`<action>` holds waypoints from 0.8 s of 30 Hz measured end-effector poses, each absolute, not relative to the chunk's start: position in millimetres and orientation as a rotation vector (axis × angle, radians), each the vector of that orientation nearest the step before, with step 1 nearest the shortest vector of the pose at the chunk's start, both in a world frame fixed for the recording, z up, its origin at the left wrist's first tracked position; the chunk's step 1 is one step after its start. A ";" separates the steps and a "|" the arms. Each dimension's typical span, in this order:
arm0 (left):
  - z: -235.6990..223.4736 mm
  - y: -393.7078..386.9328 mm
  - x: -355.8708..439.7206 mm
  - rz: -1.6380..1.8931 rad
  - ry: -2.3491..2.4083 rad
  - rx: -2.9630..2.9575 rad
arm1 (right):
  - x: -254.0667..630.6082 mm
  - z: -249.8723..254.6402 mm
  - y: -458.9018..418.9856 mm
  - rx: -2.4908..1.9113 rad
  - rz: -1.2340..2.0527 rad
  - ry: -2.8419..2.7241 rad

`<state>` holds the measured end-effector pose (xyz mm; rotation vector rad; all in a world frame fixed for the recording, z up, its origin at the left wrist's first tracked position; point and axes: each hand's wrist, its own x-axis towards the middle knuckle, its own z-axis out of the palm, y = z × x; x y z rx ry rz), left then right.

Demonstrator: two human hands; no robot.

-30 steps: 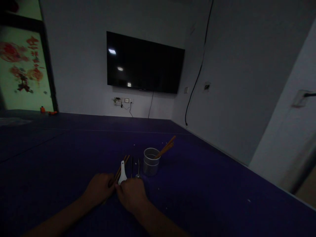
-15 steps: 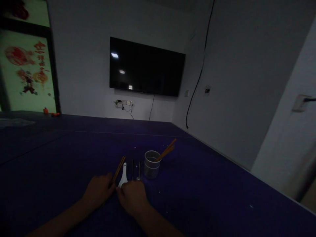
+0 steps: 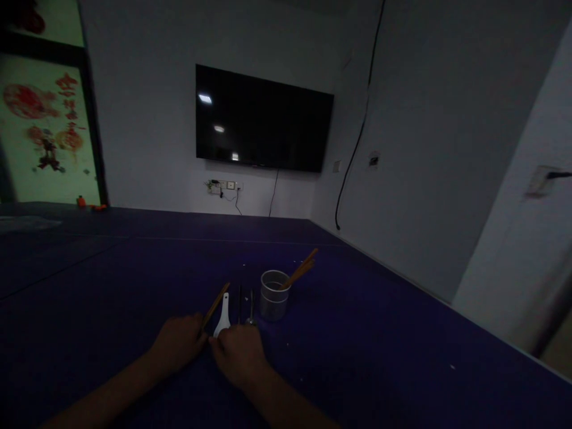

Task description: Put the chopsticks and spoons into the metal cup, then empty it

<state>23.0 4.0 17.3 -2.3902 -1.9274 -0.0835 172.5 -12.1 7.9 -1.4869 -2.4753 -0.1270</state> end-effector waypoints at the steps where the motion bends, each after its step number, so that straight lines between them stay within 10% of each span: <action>1: 17.5 3.9 23.1 -0.072 -1.925 -2.388 | 172.6 7.6 -11.9 -1.481 -0.125 -2.475; 24: 7.6 12.5 14.5 -0.336 -2.072 -2.306 | 172.5 9.5 -11.2 -1.486 -0.062 -2.365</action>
